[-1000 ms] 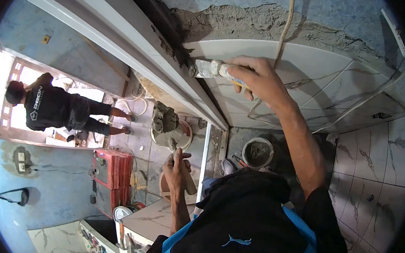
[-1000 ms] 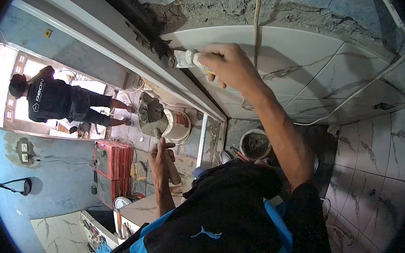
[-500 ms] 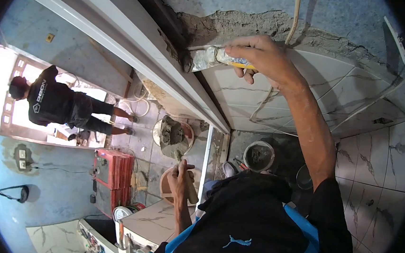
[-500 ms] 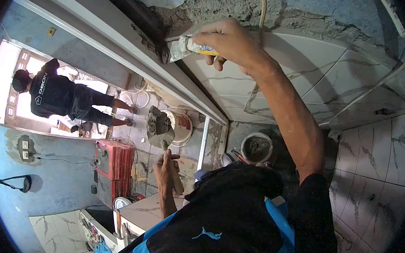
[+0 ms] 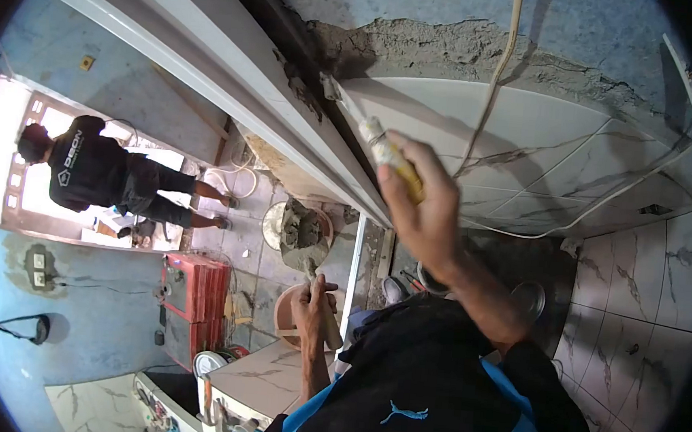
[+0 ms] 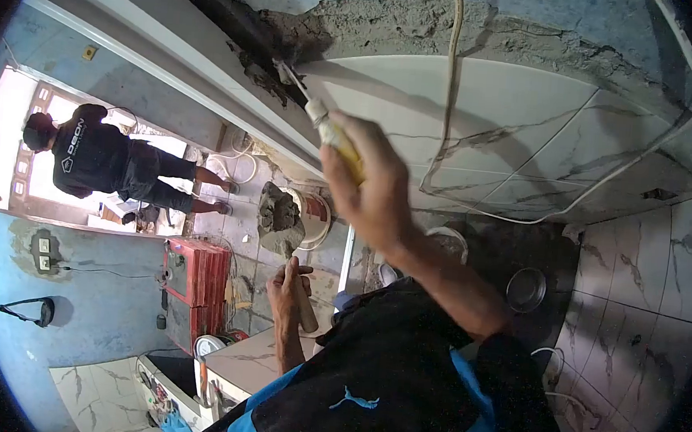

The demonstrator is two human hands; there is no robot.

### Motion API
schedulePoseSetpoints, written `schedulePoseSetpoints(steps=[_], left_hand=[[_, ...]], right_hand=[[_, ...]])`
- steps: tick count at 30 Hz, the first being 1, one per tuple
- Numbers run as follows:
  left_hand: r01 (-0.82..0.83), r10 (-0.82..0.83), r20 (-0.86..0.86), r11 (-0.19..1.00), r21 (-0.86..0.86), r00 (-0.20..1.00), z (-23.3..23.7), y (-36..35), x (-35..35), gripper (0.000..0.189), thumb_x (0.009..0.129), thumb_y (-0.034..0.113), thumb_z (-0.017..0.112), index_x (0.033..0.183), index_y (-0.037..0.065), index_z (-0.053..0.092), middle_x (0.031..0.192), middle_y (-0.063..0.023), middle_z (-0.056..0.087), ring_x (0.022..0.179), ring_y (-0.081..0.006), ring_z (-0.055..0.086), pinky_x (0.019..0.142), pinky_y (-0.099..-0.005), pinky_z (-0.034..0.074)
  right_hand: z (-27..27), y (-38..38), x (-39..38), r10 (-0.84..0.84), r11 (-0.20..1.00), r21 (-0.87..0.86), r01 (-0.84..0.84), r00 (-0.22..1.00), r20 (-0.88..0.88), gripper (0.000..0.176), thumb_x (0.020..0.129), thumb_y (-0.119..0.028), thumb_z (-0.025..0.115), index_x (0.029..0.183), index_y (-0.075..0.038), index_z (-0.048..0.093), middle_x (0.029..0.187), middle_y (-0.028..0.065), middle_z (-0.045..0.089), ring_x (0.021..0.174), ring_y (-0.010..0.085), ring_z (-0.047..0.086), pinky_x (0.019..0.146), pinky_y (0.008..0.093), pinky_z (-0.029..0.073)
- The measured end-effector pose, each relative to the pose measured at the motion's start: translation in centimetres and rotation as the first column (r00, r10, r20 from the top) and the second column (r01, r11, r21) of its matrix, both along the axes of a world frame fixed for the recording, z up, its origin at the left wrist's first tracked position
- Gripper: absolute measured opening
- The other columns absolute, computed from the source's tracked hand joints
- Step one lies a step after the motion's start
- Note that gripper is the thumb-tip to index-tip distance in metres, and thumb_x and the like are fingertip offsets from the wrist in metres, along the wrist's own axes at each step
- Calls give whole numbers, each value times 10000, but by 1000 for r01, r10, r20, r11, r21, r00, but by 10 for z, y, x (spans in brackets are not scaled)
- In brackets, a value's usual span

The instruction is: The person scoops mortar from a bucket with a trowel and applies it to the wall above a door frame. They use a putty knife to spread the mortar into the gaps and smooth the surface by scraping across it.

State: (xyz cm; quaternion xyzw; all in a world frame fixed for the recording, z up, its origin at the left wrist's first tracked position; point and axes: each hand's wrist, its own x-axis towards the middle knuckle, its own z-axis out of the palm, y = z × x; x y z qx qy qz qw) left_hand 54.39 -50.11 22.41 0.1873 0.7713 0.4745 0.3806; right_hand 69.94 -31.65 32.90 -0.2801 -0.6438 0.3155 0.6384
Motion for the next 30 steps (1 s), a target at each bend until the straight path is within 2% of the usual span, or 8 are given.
schedulePoseSetpoints(steps=[5,11,12,17,20,23,27,30], left_hand=[[43,-45,-60,999,-32,997,2,-4,-4,396,911,352,572,796,-18,652,547,-35,532,481,-94,486,457,-232,368],[32,-26,-112,998,54,993,-23,-21,-20,390,880,337,600,759,-33,627,579,-70,564,490,-131,525,464,-275,419],[36,-28,-144,998,54,989,-24,-23,-21,386,873,327,604,751,-38,623,586,-81,575,490,-138,534,464,-276,425],[1,2,-184,1000,18,983,-21,-28,-22,392,862,320,616,736,-51,609,603,-99,595,487,-144,549,462,-281,435],[0,3,-99,999,33,995,-20,-30,-24,404,872,332,604,731,-46,608,583,-85,579,482,-136,543,461,-280,432],[-6,10,-90,999,40,996,-18,-25,-20,422,886,357,593,725,-33,603,568,-64,560,472,-124,521,447,-267,409],[31,-33,-69,999,-18,997,-5,-7,-15,433,897,379,582,753,-27,629,559,-46,542,472,-109,494,449,-244,376],[50,-51,-48,998,-32,998,-7,1,-12,426,894,380,588,766,-23,644,552,-47,541,474,-103,491,458,-236,371]], right_hand=[[-14,-36,-71,-54,998,-44,51,997,-63,434,928,-110,495,1298,54,339,1191,227,421,1073,309,468,909,393,395],[0,-51,-128,-93,993,-76,87,993,-72,604,924,-70,478,1406,26,128,1258,289,278,1056,388,483,800,411,491],[2,-53,-137,-96,992,-88,88,991,-92,611,924,-79,482,1410,58,136,1242,280,286,1079,358,420,859,426,408],[11,-50,-150,-7,992,-122,-10,990,-138,652,916,-70,504,1418,63,110,1224,295,284,1040,363,440,828,431,425],[11,-50,-134,-69,997,-45,68,998,-4,654,905,-57,518,1413,72,127,1217,291,289,994,361,464,793,421,443],[6,-49,-114,71,991,-108,-74,997,-28,651,890,-48,534,1408,74,159,1220,293,305,993,381,477,788,414,454],[2,-39,-77,113,993,-29,-113,993,-16,612,872,-62,562,1394,46,261,1231,292,355,1074,393,464,870,414,434],[-2,-28,-44,177,977,94,-190,976,130,579,839,-20,523,1373,38,309,1160,249,409,942,298,543,731,364,508]])
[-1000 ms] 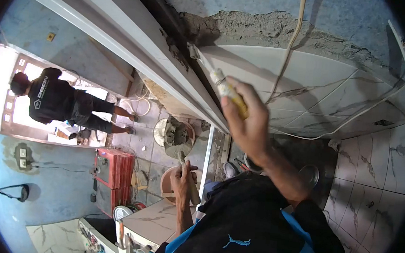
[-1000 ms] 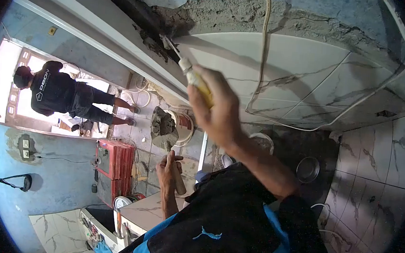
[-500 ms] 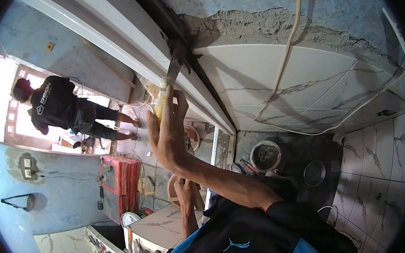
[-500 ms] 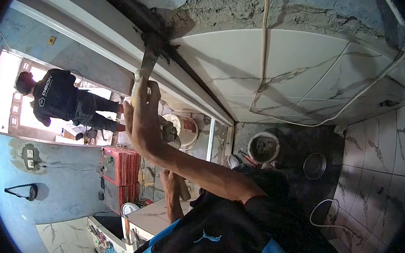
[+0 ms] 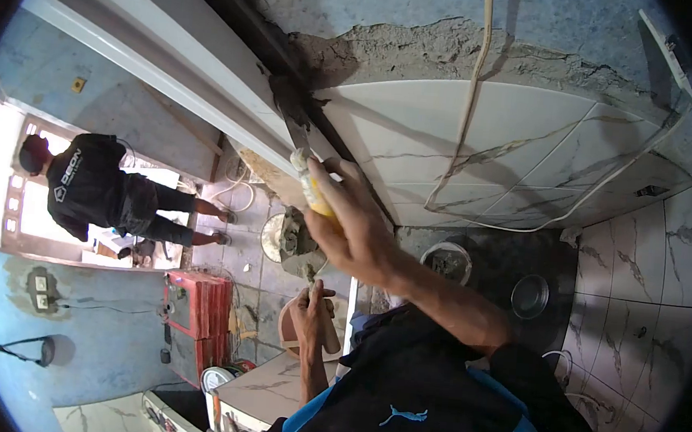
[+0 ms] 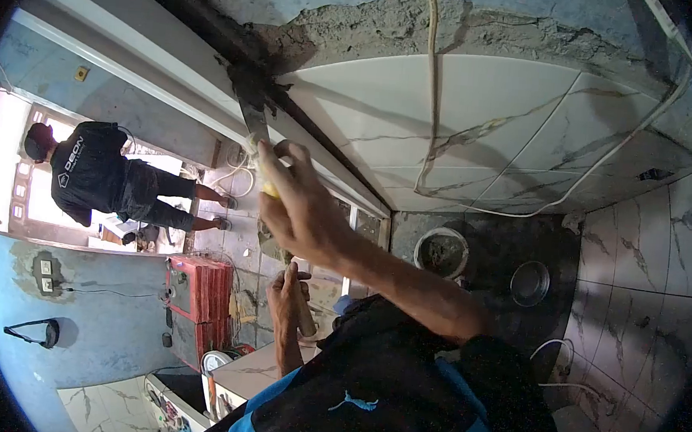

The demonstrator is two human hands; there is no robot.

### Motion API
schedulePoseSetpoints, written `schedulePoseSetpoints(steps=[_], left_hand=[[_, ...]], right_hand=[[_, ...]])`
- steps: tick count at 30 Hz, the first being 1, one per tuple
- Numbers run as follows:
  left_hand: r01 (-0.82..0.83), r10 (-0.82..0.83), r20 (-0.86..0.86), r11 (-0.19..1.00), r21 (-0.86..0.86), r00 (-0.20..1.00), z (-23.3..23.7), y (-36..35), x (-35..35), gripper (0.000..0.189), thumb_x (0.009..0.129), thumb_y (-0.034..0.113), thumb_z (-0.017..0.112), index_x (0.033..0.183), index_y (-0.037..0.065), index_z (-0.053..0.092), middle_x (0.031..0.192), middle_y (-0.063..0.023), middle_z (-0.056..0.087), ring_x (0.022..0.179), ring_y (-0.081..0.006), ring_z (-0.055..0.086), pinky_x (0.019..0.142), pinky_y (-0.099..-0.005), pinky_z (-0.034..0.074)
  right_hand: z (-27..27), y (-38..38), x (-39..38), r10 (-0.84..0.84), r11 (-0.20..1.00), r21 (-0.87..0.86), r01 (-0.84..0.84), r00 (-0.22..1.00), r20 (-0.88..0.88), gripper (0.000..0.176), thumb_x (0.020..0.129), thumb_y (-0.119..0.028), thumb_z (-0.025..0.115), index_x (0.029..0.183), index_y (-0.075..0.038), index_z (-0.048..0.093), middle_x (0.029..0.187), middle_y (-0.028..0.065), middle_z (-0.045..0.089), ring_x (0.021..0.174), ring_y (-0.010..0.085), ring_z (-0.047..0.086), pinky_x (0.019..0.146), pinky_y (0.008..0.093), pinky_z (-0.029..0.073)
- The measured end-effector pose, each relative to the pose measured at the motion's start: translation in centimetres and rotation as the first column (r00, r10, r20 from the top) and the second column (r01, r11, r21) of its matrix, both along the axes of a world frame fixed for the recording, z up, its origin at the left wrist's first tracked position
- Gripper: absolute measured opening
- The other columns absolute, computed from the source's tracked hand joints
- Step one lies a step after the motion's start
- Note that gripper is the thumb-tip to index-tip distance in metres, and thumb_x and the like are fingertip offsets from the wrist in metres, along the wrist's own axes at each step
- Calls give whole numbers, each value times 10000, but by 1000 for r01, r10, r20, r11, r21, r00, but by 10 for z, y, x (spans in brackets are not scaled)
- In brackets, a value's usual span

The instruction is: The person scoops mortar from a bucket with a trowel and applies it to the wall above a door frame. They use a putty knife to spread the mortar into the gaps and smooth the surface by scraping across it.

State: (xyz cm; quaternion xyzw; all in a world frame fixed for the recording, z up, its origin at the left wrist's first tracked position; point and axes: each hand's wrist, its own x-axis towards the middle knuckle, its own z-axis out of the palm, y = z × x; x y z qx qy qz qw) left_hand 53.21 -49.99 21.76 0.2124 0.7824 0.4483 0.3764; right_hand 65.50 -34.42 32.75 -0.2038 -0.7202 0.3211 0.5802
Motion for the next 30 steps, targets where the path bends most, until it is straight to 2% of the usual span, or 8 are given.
schedulePoseSetpoints(steps=[2,3,4,5,7,13,23,30], left_hand=[[18,-18,7,1000,18,1000,2,4,1,427,890,383,593,765,-22,642,547,-49,541,476,-103,495,460,-236,374],[35,-35,0,999,32,999,4,8,4,425,891,382,592,767,-22,640,543,-49,539,476,-102,495,461,-235,375],[54,-53,-9,998,31,999,7,5,5,424,892,380,591,770,-22,639,539,-49,537,476,-101,496,462,-233,377],[49,-49,-11,998,32,999,6,5,5,424,892,380,591,770,-22,639,539,-49,537,476,-101,496,462,-233,377],[62,-62,8,998,8,998,5,5,6,415,907,365,566,800,-28,640,551,-28,527,474,-103,481,464,-244,376],[47,-47,2,999,15,999,8,1,9,423,901,370,573,789,-33,638,545,-29,523,469,-105,478,457,-250,375],[-50,50,-30,999,-1,998,11,-14,9,446,890,391,583,778,-37,642,549,-41,532,476,-115,500,463,-255,396],[-46,46,-18,999,-11,999,7,-13,6,458,887,406,585,787,-36,648,551,-41,536,478,-118,506,464,-253,399]], right_hand=[[-3,18,27,25,998,55,-26,1000,16,521,825,-22,508,1328,36,385,1111,214,469,931,271,536,739,340,486],[4,21,44,131,978,-158,-133,991,-26,479,820,-27,492,1289,46,432,1098,197,504,904,273,541,753,336,478],[5,25,59,142,964,-226,-139,990,-3,474,823,-35,492,1289,37,446,1104,202,514,939,277,554,792,342,476],[8,30,67,-60,998,2,60,996,72,475,828,-38,525,1291,34,452,1093,210,523,969,272,568,801,342,487],[15,36,71,-148,988,57,144,987,69,470,818,-44,596,1275,2,492,1098,190,536,987,265,577,799,343,499],[16,73,61,-157,947,305,103,975,158,475,763,-48,682,1223,-94,576,1156,87,560,971,248,589,797,343,521],[-23,89,50,-155,938,336,87,972,178,484,775,-60,678,1243,-97,560,1207,73,550,963,248,581,811,358,508],[-42,74,67,-77,982,185,26,959,271,417,796,-27,641,1207,-28,566,1165,123,570,996,287,575,830,360,477]])
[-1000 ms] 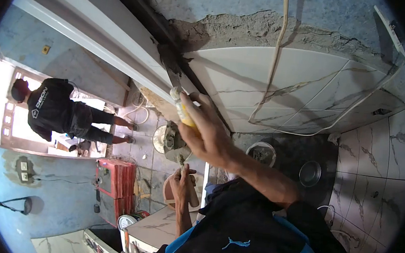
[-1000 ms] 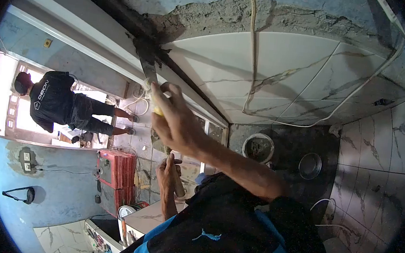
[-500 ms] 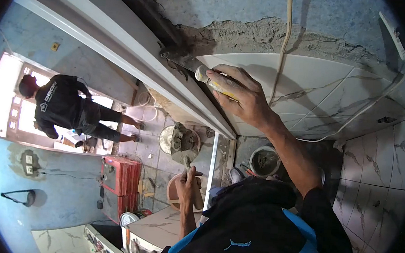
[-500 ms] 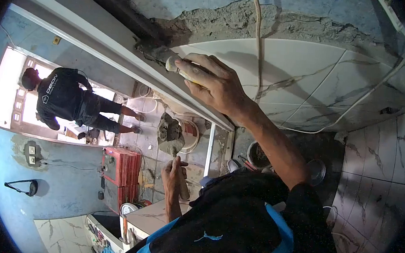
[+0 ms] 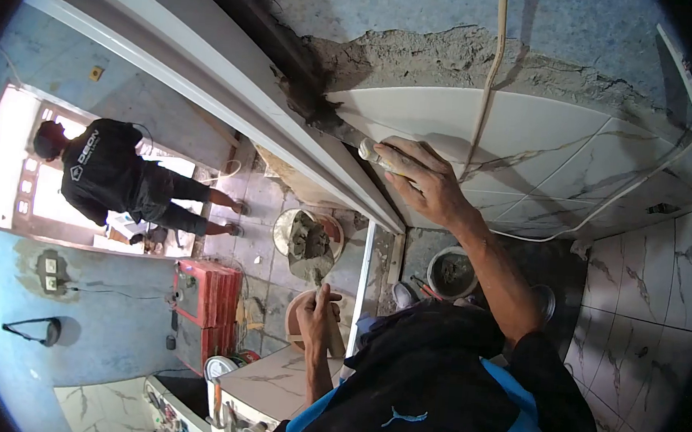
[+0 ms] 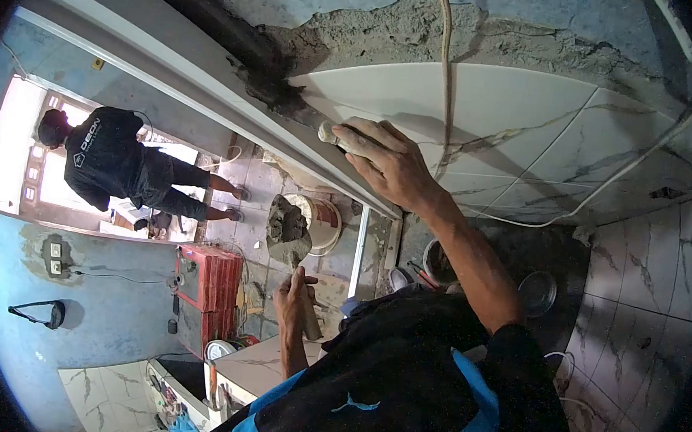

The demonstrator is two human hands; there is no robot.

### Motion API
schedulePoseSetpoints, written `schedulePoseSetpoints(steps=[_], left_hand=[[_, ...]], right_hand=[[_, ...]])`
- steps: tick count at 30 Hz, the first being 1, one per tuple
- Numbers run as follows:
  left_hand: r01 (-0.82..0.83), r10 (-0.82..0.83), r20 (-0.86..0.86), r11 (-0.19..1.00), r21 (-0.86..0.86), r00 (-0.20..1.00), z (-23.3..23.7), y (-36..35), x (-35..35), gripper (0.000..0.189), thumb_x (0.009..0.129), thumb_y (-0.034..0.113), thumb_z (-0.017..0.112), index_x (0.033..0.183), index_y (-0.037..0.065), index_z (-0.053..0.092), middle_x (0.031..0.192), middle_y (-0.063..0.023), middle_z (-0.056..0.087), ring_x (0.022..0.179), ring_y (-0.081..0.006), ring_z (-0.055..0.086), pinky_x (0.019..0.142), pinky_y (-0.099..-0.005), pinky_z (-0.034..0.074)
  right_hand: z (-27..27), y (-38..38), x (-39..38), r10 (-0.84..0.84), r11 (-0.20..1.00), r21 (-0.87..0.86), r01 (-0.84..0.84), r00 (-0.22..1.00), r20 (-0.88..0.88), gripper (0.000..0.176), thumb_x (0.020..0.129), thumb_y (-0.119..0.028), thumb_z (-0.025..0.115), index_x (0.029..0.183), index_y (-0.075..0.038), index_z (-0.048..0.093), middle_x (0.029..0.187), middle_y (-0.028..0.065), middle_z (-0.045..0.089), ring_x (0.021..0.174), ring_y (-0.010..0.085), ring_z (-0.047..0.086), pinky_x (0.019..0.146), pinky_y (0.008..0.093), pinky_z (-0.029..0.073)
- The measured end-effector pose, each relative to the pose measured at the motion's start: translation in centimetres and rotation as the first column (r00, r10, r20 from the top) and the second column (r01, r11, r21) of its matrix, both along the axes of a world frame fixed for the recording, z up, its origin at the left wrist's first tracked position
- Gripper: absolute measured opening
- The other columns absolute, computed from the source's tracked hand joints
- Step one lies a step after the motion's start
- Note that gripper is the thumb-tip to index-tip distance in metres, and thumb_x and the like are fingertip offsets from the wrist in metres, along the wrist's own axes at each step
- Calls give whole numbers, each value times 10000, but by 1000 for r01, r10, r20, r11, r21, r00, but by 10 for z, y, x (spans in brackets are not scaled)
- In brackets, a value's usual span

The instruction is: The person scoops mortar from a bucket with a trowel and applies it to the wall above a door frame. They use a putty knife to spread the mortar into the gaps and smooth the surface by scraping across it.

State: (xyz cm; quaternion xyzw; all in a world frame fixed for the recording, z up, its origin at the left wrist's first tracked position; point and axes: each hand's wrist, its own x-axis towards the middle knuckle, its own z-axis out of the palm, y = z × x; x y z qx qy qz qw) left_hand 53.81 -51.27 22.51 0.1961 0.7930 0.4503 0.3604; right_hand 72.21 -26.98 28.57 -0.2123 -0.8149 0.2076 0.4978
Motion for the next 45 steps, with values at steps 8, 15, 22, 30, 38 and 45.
schedulePoseSetpoints(steps=[8,15,22,30,38,45], left_hand=[[45,-45,-7,999,-8,999,0,3,1,456,889,405,581,794,-35,653,562,-43,540,492,-118,511,468,-256,395],[68,-68,-5,997,21,998,-3,-2,-4,445,894,395,578,762,-26,634,569,-48,542,491,-115,497,463,-261,392],[99,-94,-55,992,78,994,-18,-19,-20,408,922,352,551,725,-1,602,576,-42,547,493,-111,507,461,-254,388],[11,-8,-57,999,52,998,-14,-27,-23,439,901,380,568,726,-20,616,554,-50,542,483,-120,509,466,-258,400],[15,-15,-1,999,-48,1000,-8,-20,-25,478,891,428,567,788,-31,654,547,-40,527,489,-113,504,461,-253,384],[33,-33,39,999,5,999,-11,-11,-19,444,880,404,598,768,-22,658,558,-43,553,486,-112,518,479,-245,401]], right_hand=[[45,-36,-13,3,954,-282,-105,940,-342,397,891,-115,555,1239,64,485,1103,212,562,995,275,579,835,351,473],[69,-79,-85,-160,968,-248,43,865,-475,523,883,-12,502,1351,65,281,1168,245,429,1053,334,486,849,409,441],[80,-96,-139,-244,938,-336,84,847,-471,509,929,-70,456,1352,99,228,1215,296,350,1100,393,427,925,442,371],[98,-96,-149,-235,926,-370,79,888,-396,574,915,-57,474,1374,114,175,1153,308,339,991,400,497,749,421,479],[93,-69,-37,-5,960,-279,-36,989,-147,429,901,-115,527,1285,56,443,1114,191,522,945,269,559,819,347,453],[123,-20,20,174,681,-731,50,958,229,330,898,-186,561,1115,62,574,890,132,604,639,145,609,487,240,482]])
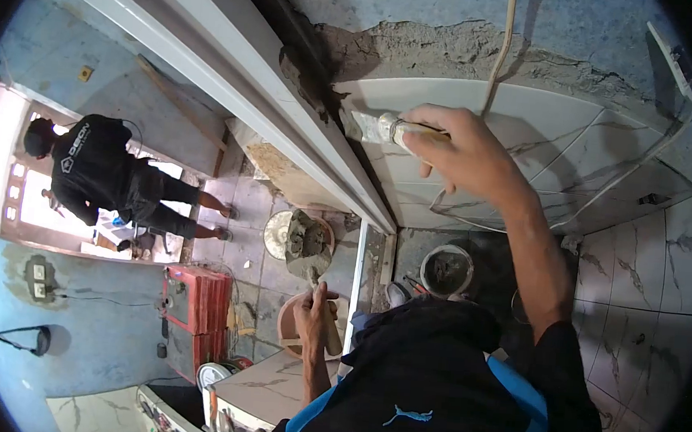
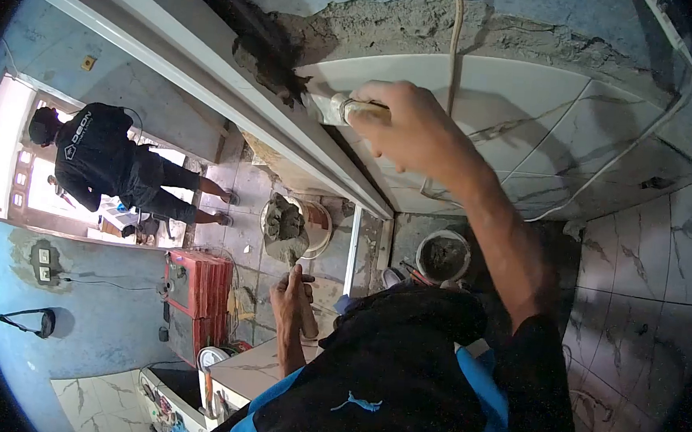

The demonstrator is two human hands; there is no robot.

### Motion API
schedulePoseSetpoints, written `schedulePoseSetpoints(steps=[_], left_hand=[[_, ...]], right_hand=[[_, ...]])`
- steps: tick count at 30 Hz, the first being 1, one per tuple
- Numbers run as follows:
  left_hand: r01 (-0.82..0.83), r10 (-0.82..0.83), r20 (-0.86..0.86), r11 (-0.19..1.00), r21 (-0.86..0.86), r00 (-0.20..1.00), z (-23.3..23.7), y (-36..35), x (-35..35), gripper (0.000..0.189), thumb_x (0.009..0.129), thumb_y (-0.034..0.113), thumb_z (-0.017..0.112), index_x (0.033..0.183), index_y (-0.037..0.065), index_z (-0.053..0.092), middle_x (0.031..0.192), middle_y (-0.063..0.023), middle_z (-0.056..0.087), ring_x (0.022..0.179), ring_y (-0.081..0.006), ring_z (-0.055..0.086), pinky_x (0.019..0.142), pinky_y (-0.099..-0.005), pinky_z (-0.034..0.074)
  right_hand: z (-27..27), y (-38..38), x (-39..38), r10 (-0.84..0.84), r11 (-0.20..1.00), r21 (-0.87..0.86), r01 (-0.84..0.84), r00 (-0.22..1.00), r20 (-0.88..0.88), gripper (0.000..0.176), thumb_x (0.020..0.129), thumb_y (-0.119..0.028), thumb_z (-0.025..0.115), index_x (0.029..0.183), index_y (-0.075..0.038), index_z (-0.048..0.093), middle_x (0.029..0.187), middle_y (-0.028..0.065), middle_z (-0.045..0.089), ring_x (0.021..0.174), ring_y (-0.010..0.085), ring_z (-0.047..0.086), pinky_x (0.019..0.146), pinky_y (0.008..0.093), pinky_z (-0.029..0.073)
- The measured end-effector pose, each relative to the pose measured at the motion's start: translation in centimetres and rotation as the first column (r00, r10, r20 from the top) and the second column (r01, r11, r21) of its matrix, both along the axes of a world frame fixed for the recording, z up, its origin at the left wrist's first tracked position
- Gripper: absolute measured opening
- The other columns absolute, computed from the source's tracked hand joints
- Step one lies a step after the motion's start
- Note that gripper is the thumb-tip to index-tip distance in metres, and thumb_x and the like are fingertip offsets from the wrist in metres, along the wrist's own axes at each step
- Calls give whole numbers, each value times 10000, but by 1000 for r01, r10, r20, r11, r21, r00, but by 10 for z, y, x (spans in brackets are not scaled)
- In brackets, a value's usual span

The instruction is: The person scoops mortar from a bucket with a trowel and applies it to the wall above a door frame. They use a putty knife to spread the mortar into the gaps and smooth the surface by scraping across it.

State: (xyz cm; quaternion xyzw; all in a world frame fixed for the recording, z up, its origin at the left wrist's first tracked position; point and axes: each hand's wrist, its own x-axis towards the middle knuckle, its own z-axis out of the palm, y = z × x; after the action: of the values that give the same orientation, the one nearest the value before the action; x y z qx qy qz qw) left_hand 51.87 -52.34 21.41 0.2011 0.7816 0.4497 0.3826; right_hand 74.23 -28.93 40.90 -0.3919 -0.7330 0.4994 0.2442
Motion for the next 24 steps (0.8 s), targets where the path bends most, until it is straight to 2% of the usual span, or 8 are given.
schedulePoseSetpoints(steps=[1,3,6,7,12,14,20,24], left_hand=[[10,-10,13,1000,15,1000,-2,1,-1,443,879,404,600,769,-22,657,560,-42,553,486,-113,518,480,-246,402],[18,-18,8,1000,13,1000,1,2,2,443,878,403,602,767,-22,655,561,-42,554,485,-114,518,481,-247,403],[17,-19,46,999,35,999,-5,-2,1,436,876,399,609,755,-17,651,565,-42,556,482,-113,516,479,-242,401],[18,-19,33,999,34,999,-4,-3,1,452,879,412,600,762,-22,648,559,-38,546,483,-112,511,468,-247,393],[-7,6,19,1000,25,1000,-5,-9,-1,475,881,427,592,756,-28,648,551,-32,536,483,-111,505,456,-251,385],[-51,49,38,998,35,998,-8,-13,-2,481,882,429,591,753,-31,651,554,-34,534,481,-112,501,456,-249,383],[-34,34,-34,999,-4,999,-12,-15,-4,491,887,437,575,770,-33,649,565,-39,536,494,-112,499,472,-259,390],[-15,15,-9,1000,-20,1000,-5,-10,-2,488,887,440,571,790,-33,645,573,-41,539,514,-113,506,489,-262,394]], right_hand=[[-3,10,-1,-6,1000,2,6,1000,-2,330,898,-186,561,1115,62,574,890,132,604,639,145,609,487,240,482],[-16,31,-8,50,997,-65,-50,999,-9,304,909,-204,547,1029,70,598,837,121,593,555,140,609,362,241,447],[-14,47,-16,72,995,-71,-75,997,-42,292,913,-205,538,961,75,609,809,106,590,614,161,641,391,264,483],[-11,49,-19,27,998,-49,-32,994,-103,272,840,-172,564,839,93,626,699,103,587,611,212,670,401,291,522],[6,61,-19,82,996,-23,-85,990,-117,297,837,-175,567,909,106,629,750,124,595,602,219,662,426,298,541],[14,63,-16,84,992,-72,-100,978,-191,356,869,-232,585,1004,97,605,812,143,608,601,174,638,423,286,524],[57,66,-16,69,998,1,-70,985,-161,343,848,-223,582,1002,81,618,756,154,615,571,186,640,449,273,544],[88,66,-16,82,996,50,-75,983,-162,354,853,-243,581,1033,59,620,756,138,619,561,164,631,426,247,528]])
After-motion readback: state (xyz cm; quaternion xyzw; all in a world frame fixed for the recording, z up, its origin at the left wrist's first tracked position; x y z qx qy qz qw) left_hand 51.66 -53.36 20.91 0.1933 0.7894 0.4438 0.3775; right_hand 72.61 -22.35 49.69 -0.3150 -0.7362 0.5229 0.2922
